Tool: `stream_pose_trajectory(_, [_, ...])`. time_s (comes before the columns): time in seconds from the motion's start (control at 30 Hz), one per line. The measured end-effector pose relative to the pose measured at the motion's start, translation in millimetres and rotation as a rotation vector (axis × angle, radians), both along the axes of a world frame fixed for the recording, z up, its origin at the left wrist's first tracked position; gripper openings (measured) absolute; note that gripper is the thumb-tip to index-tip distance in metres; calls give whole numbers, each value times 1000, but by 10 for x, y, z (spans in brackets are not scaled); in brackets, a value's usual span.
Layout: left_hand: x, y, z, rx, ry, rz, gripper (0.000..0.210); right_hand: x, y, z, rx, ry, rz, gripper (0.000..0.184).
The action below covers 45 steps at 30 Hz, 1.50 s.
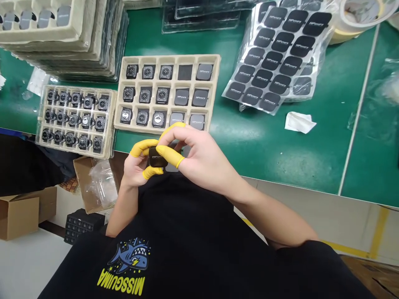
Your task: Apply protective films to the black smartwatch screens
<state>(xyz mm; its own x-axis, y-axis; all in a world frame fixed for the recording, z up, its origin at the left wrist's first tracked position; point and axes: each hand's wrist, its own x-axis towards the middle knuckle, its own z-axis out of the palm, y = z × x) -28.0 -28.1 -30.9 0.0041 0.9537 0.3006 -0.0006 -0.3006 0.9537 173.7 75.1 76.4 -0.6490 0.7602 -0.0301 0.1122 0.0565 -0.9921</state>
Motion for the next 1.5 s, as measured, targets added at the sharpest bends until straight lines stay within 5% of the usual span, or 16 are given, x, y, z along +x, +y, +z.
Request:
stream_pose_trajectory(0.47, [1,-15,-40,-3,13,26,81,-12,-28,-52,104,16,-23,9])
stream_pose_trajectory(1.5, [-31,-17,42,-44,-33,-19,75,-27,-13,-39,75,28,-17,8])
